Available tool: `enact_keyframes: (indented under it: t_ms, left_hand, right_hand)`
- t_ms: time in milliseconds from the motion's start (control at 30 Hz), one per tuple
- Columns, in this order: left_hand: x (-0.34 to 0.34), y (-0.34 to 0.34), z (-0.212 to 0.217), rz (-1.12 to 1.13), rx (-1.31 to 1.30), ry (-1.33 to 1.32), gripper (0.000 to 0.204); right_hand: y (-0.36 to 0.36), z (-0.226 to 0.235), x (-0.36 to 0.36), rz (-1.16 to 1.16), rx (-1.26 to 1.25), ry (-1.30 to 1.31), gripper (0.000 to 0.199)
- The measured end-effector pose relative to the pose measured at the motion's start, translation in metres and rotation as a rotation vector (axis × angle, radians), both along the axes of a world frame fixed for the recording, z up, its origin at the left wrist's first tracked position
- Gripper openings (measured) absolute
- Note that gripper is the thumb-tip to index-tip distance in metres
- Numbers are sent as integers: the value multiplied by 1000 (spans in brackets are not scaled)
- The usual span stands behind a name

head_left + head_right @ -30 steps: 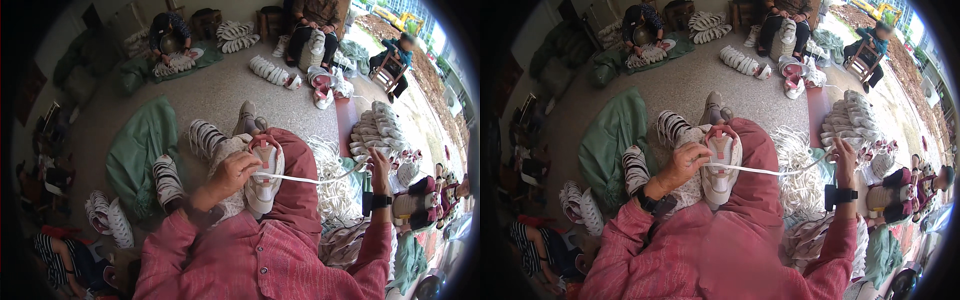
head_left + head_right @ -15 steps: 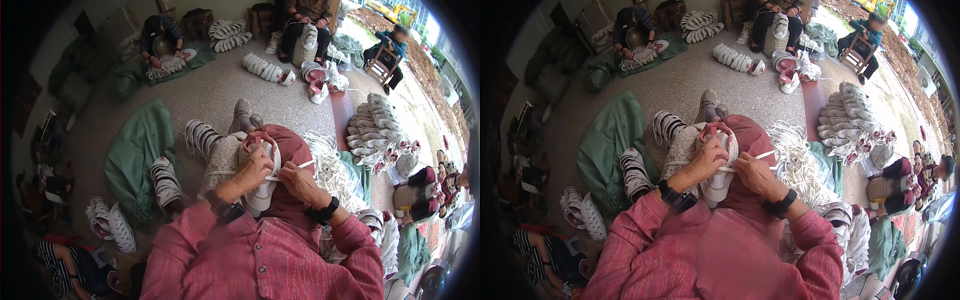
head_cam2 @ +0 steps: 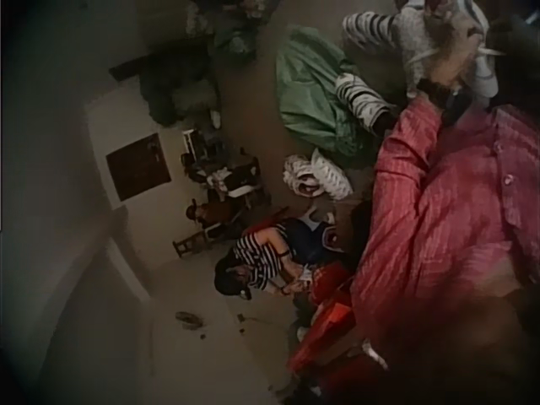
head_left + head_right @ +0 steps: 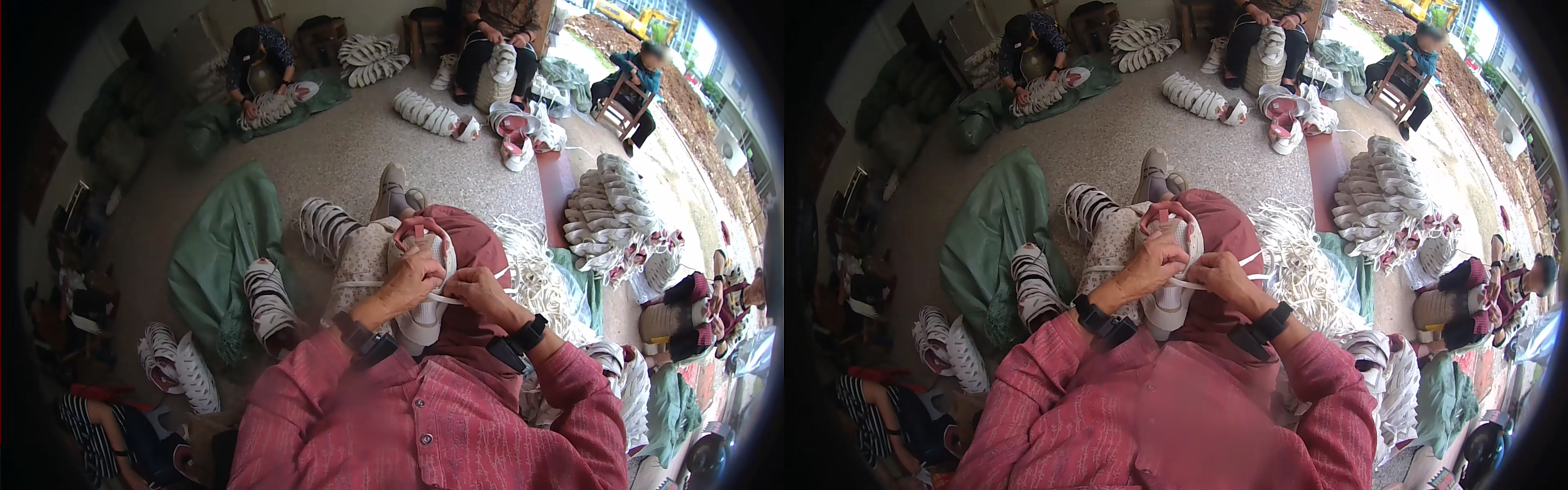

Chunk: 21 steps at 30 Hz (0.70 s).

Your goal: The person sits on the floor and threads a white shoelace through the eyelets of a white sneaker. They repeatedly pull the lace ends to tighten the lacing and adjust the fit, working on a single shoe throughout the clip.

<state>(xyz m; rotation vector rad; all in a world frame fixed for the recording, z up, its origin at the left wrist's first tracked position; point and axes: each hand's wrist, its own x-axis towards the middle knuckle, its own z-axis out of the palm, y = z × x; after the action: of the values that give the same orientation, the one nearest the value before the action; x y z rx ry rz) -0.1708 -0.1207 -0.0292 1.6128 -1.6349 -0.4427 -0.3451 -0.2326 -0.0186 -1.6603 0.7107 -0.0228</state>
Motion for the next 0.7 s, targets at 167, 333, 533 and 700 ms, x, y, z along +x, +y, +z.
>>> enact_keyframes:
  t_ms: [167,333,533,700]
  left_hand:
    - [-6,9,13,13,-81,-83,7]
    - [-5,17,13,43,-110,21,9]
    - [-3,12,8,63,8,44,15]
    - [-2,6,5,52,67,80,21]
  right_hand:
    - [-13,27,0,197,-855,-98,33]
    - [-23,31,11,524,-961,-154,38]
    - [-37,21,17,620,-1121,-259,29]
    - [-39,18,10,578,-1209,-334,24]
